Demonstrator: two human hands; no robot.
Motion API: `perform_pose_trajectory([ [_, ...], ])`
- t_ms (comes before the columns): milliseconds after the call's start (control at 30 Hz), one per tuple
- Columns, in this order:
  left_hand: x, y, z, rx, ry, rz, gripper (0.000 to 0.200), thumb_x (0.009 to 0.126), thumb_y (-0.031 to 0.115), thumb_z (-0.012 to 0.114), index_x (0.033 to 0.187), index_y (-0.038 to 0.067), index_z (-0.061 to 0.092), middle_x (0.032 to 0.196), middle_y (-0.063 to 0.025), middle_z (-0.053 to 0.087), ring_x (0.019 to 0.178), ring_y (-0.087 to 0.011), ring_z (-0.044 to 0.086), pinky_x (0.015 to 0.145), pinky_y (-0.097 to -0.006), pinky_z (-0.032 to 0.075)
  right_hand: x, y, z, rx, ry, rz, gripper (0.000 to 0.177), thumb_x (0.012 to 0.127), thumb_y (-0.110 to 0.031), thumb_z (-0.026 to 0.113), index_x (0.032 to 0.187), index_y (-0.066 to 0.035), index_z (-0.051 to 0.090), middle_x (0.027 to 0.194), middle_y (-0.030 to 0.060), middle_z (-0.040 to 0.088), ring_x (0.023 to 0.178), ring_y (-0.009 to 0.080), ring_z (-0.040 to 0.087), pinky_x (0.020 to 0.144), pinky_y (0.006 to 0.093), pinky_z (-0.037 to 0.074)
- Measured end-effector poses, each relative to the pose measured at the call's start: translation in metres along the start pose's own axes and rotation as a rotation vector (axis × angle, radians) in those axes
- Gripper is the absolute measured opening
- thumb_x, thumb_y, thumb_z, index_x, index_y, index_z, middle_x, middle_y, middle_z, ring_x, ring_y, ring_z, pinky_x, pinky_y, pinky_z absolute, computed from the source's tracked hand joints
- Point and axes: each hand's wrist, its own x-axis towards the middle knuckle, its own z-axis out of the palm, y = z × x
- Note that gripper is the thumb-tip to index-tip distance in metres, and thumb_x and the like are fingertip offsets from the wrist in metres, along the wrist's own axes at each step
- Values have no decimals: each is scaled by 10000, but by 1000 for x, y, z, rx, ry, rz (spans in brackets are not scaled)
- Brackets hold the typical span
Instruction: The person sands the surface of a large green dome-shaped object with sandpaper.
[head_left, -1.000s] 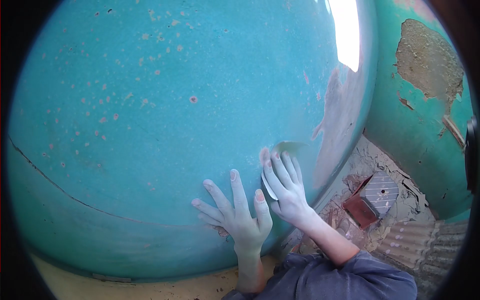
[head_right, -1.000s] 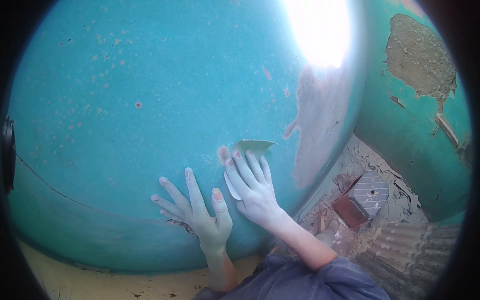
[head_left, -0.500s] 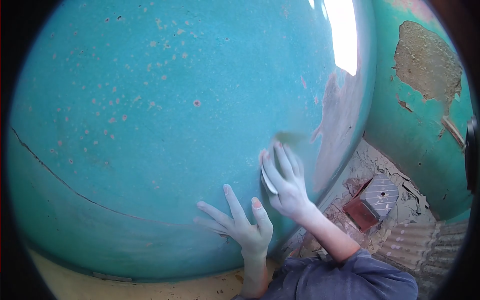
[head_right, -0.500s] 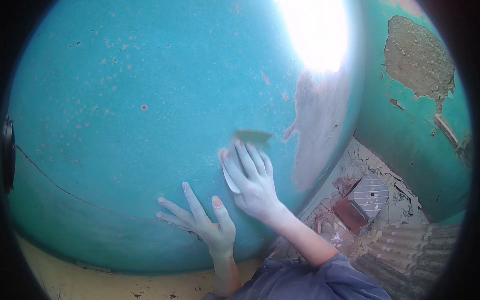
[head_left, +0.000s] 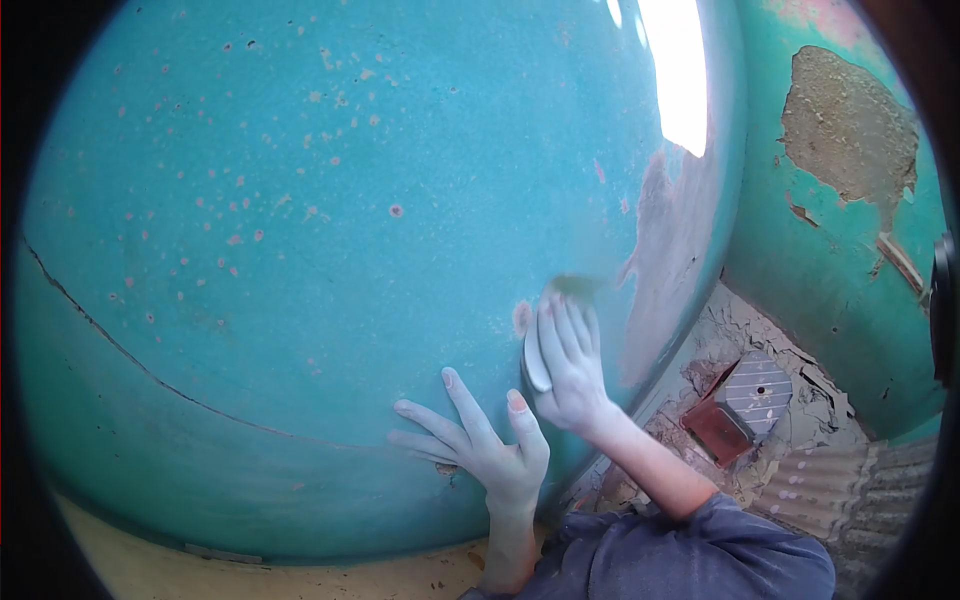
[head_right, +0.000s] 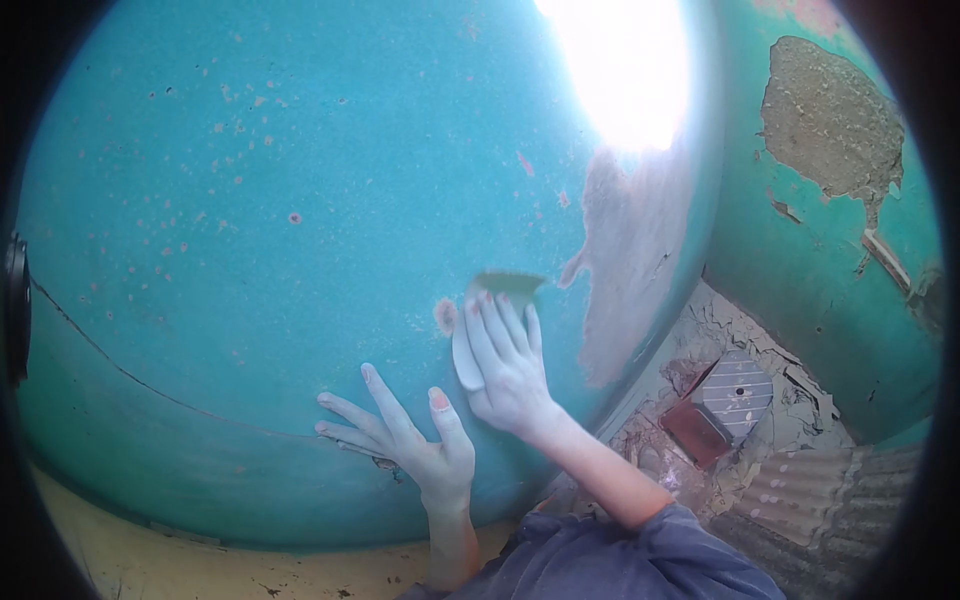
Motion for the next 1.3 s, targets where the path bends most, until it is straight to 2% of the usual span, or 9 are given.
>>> perform_pose_trajectory([
  [67,-2,6,-3,-46,-9,-8,662,999,405,479,1535,39,347,1617,-327,-18,1438,-597,-138,1087,-746,-45,23,7,-5,-67,32,-75,677,910,-96,577,1458,170,283,1480,374,351,1409,537,297,1171,600,193],
  [167,-8,13,-2,-29,-107,-26,663,1005,396,454,1543,32,323,1617,-328,-20,1435,-601,-141,1084,-743,-62,8,7,18,36,110,6,654,909,-174,562,1450,132,355,1493,372,333,1408,535,299,1142,642,194],
  [267,-12,13,9,-123,-128,-21,636,1006,414,427,1517,36,393,1600,-364,-1,1424,-624,-135,1060,-756,-90,-73,0,58,91,-1,99,690,943,-226,527,1461,162,288,1503,400,281,1409,576,248,1149,656,157],
  [367,-12,11,17,-62,-177,-43,621,1005,398,431,1514,43,404,1597,-369,-8,1425,-618,-149,1054,-760,-96,-79,9,62,119,-67,149,701,963,-235,489,1470,178,235,1527,404,219,1427,581,190,1163,650,111],
  [433,-14,8,22,9,-152,-13,628,1000,405,436,1516,49,402,1595,-372,-24,1404,-642,-168,1032,-777,-103,-52,16,47,143,-84,175,705,977,-238,463,1477,186,204,1543,405,177,1441,581,146,1170,648,80],
  [600,-16,0,30,56,-160,7,636,997,432,429,1516,65,409,1594,-369,-61,1364,-686,-189,981,-812,-114,45,35,6,209,180,213,759,999,-290,424,1499,182,102,1572,396,65,1472,559,13,1171,643,1],
  [867,-19,-9,44,165,-133,43,655,1015,431,404,1559,79,316,1604,-342,-99,1386,-647,-212,994,-796,-134,-100,23,78,74,-63,126,855,970,-368,478,1503,176,91,1567,413,40,1466,574,12,1168,646,-1],
  [1133,-25,-14,48,164,-110,64,590,1021,440,344,1493,107,465,1624,-310,-54,1363,-688,-186,979,-798,-157,74,86,-8,308,265,182,859,956,-351,526,1547,96,91,1579,398,20,1478,551,12,1185,606,5],
  [1300,-23,-12,51,241,-61,103,584,1042,400,314,1527,85,393,1622,-314,-47,1397,-636,-203,1005,-778,-159,-10,59,30,135,65,181,938,941,-386,574,1528,135,60,1569,410,29,1478,549,9,1197,575,12],
])
